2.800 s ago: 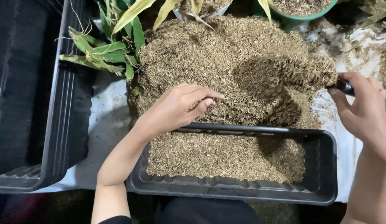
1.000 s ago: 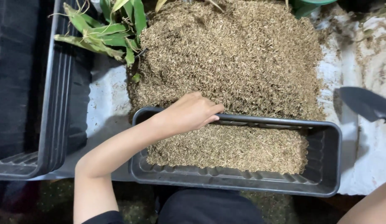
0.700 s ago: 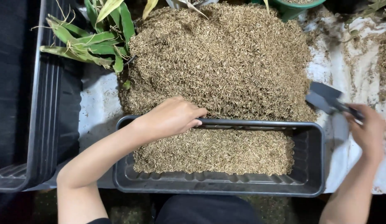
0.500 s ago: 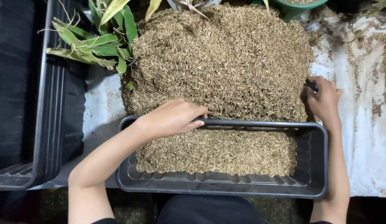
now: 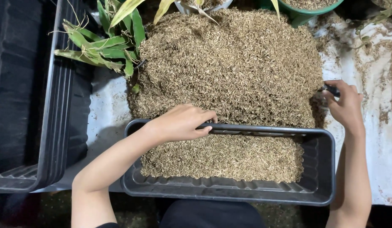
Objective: The person uses a small hand trowel to scoop a fibrous brown substrate from a large pile and transfers it into a black rectangular tray. They repeatedly spread and press the material with their hands to level it across the tray surface.
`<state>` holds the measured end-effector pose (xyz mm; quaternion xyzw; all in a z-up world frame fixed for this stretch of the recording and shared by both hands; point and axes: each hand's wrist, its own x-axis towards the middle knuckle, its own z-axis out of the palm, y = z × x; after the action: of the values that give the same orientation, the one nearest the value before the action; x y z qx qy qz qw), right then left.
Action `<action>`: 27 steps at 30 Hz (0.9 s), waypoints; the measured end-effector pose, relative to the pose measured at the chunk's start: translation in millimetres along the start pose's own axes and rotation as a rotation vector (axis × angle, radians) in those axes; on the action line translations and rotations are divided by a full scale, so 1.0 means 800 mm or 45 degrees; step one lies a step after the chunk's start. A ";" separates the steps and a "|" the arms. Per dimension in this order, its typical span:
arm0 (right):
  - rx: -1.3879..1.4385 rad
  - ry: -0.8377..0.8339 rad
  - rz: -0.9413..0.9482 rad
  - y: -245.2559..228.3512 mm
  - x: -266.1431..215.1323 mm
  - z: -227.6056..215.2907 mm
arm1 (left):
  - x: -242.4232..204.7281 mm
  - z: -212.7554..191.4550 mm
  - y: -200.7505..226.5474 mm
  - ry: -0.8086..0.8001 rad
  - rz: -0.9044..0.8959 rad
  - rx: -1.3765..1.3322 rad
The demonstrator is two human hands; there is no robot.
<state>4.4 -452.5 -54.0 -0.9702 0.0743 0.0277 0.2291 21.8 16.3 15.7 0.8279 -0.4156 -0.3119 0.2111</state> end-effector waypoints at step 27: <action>-0.143 0.197 -0.215 -0.031 -0.032 -0.071 | 0.000 -0.006 -0.009 0.113 0.128 -0.067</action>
<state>-15.7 -452.8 10.2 -0.9835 0.0080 -0.0624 0.1694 28.9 21.2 14.6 0.8131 -0.4387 -0.2748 0.2662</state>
